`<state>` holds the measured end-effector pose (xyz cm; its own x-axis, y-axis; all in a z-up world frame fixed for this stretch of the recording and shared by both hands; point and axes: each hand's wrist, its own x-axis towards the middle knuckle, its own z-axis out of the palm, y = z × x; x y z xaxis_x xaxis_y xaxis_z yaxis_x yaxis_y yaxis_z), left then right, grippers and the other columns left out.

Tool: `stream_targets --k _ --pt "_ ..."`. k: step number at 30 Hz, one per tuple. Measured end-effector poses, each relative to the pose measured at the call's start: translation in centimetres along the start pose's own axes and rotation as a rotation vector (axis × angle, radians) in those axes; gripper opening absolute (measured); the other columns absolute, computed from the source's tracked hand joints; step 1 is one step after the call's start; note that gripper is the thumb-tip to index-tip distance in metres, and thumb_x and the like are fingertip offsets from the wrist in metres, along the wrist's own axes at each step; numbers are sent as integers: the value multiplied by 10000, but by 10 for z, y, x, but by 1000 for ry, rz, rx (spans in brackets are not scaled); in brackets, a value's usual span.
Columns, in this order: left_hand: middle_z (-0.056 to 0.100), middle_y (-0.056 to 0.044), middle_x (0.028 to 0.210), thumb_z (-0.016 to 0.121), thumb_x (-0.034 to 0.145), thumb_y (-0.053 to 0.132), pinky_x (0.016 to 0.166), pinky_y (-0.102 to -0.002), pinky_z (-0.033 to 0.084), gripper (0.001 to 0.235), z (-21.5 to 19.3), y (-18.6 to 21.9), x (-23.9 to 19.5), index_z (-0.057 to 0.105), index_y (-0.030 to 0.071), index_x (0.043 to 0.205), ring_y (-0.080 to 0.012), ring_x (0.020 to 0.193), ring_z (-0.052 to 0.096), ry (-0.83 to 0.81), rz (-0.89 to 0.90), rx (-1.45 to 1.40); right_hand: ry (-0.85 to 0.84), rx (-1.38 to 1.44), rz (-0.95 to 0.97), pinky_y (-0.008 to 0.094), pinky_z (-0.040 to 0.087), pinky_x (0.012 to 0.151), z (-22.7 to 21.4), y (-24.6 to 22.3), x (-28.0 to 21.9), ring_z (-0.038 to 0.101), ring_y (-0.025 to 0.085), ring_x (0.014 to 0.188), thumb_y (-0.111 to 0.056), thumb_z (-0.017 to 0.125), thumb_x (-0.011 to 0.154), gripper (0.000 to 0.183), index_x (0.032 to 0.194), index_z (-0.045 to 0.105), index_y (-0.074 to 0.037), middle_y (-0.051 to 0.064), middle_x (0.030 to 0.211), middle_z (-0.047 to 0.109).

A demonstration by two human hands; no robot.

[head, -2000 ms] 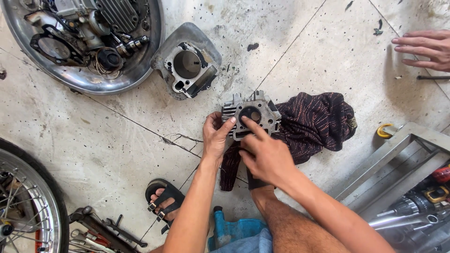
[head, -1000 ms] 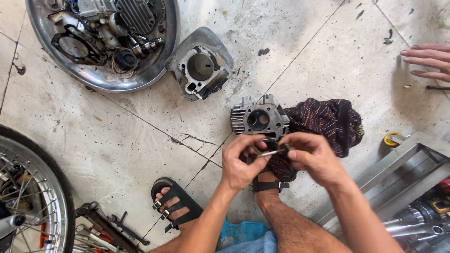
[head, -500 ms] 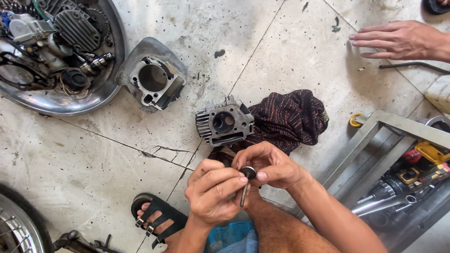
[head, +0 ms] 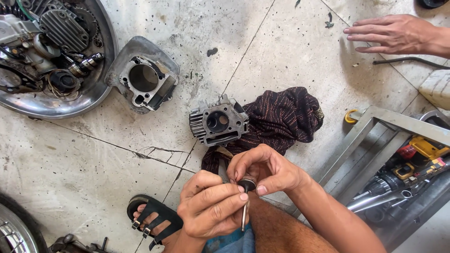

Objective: The person removes piston rings from a piston, cleans the piston with a cloth, and attempts to insert the piston into a cylinder block. The person then handles a cylinder head and a small metal pin, placing them on the floor.

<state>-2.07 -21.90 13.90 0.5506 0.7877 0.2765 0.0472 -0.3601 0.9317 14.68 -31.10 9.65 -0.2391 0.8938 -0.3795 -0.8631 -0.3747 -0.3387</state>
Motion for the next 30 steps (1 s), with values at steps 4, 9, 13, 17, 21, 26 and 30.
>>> stream_targets --k 4,9,13,17,21,26,30 --pt "762 27 866 813 779 208 610 -242 530 87 -3 2 1 787 159 845 -103 690 600 -25 49 -21 -29 18 -8 257 559 828 5 -4 0 680 192 960 -66 855 747 303 1034 760 -41 158 1058 707" --pt "759 42 874 805 774 183 621 -245 530 75 -4 4 0 787 172 846 -104 708 598 -28 55 -13 -38 40 -21 233 562 791 7 -5 1 685 185 956 -44 854 756 293 1034 763 -52 161 1063 711" --pt "755 57 856 818 765 212 616 -241 525 81 -5 5 0 790 186 836 -94 701 588 -27 25 -22 -43 35 -31 204 546 740 8 -6 1 683 171 944 -1 837 766 282 1032 761 -55 170 1072 710" --pt "757 53 850 807 773 205 609 -237 517 71 -3 5 0 788 178 836 -95 689 582 -3 64 -24 -55 29 -37 193 520 720 9 -8 2 674 156 929 -1 832 770 270 1022 761 -68 161 1069 709" --pt "764 54 868 806 794 223 603 -227 509 66 -4 4 -1 789 185 845 -85 695 585 -12 100 -26 -64 30 -26 243 553 819 15 -12 2 675 192 986 -24 843 777 266 1024 757 -69 163 1085 699" --pt "762 47 935 781 847 232 622 -252 527 75 -13 3 1 795 188 906 -97 745 592 -109 197 49 -52 -103 -91 250 500 750 17 -14 3 673 170 942 -52 804 786 245 1026 767 -77 146 1061 722" --pt "759 44 967 784 868 199 620 -250 505 54 -18 6 6 795 185 919 -96 767 584 -182 235 113 -28 -177 -132 220 408 622 20 -16 4 603 119 789 -136 816 799 200 991 781 -93 159 1017 739"
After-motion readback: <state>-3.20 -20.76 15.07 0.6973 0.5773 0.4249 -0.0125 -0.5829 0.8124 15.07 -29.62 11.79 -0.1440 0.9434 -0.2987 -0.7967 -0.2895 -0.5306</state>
